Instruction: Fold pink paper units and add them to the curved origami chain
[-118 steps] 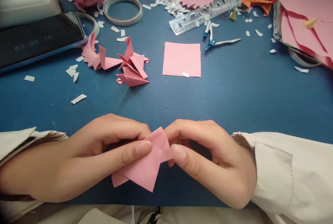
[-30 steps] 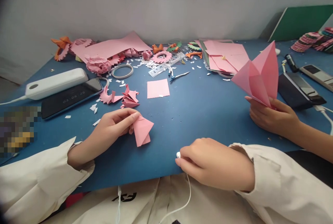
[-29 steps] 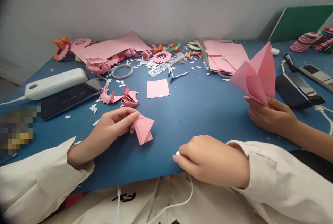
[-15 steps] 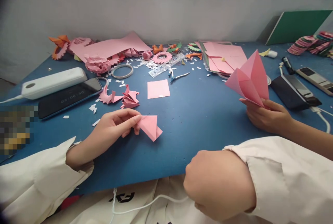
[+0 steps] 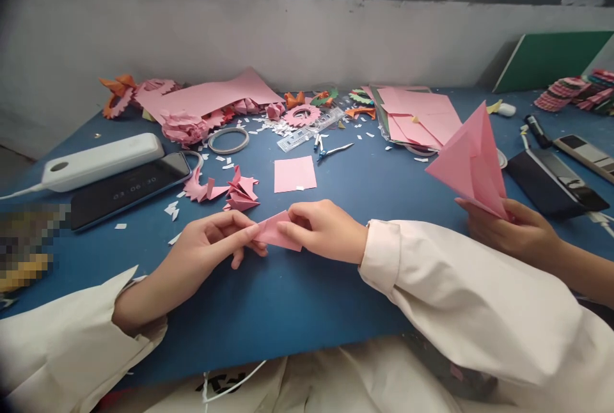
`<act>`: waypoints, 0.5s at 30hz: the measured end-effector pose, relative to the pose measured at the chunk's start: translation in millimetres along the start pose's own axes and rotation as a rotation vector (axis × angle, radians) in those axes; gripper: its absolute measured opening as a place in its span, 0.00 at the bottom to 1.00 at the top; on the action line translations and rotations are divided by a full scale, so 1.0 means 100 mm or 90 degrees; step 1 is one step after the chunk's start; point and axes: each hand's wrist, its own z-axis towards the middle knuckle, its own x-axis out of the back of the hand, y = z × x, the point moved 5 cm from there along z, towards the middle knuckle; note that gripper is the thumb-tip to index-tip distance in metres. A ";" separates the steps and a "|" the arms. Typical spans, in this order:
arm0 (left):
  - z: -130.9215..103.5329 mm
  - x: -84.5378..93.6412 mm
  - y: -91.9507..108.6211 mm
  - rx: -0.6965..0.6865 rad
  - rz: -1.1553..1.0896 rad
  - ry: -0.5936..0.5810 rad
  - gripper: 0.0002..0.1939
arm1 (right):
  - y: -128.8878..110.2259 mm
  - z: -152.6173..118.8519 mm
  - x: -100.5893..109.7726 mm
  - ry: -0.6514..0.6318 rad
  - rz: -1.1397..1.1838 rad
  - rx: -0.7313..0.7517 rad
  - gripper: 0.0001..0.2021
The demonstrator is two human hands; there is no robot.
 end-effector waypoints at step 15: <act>-0.05 -0.01 0.00 -0.157 0.371 -0.012 0.12 | 0.09 -0.10 0.03 0.037 -0.068 -0.008 0.11</act>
